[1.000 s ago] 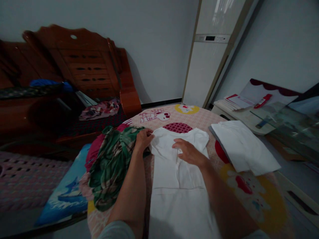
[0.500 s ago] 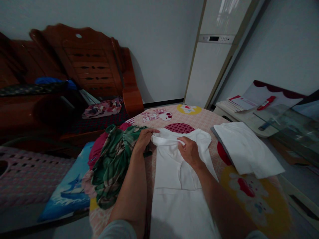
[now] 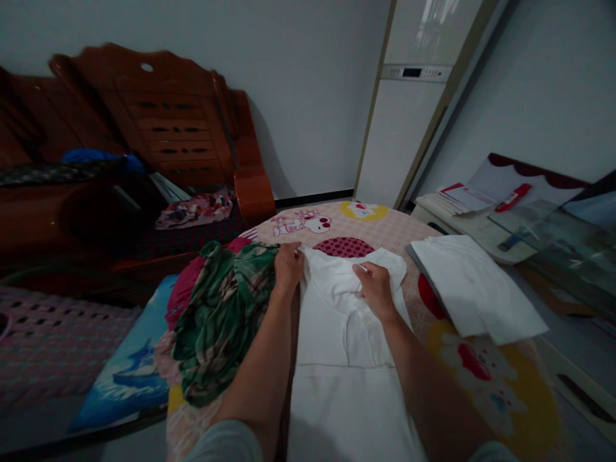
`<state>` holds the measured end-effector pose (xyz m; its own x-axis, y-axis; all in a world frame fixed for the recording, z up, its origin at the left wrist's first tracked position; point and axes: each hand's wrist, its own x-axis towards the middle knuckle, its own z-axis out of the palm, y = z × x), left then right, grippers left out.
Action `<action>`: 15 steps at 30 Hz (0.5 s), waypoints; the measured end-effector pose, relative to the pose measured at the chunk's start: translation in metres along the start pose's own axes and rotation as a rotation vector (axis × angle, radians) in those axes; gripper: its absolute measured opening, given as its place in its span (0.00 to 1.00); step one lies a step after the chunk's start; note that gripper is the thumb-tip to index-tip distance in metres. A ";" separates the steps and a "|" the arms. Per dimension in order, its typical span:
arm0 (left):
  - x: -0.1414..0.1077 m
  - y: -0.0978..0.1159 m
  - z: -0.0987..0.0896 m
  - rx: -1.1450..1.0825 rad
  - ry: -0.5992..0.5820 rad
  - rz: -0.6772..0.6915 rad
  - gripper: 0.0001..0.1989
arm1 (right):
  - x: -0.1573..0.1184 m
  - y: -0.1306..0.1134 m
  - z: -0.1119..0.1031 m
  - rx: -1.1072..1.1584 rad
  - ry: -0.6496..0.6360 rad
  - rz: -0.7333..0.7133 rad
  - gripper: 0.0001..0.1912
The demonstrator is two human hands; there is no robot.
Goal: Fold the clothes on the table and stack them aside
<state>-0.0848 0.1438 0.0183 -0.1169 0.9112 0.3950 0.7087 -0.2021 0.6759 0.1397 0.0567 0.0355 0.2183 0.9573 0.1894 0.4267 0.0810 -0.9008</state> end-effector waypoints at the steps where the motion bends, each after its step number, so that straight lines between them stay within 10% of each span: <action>1: -0.001 0.000 0.003 0.020 0.000 0.024 0.24 | 0.001 0.003 0.000 0.037 -0.013 0.059 0.19; 15: 0.001 -0.010 0.010 -0.084 -0.099 -0.192 0.14 | 0.004 0.004 -0.001 0.122 0.101 0.287 0.08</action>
<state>-0.0855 0.1501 0.0057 -0.1721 0.9657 0.1944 0.6190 -0.0475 0.7840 0.1435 0.0602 0.0327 0.4032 0.9139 -0.0466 0.2280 -0.1497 -0.9621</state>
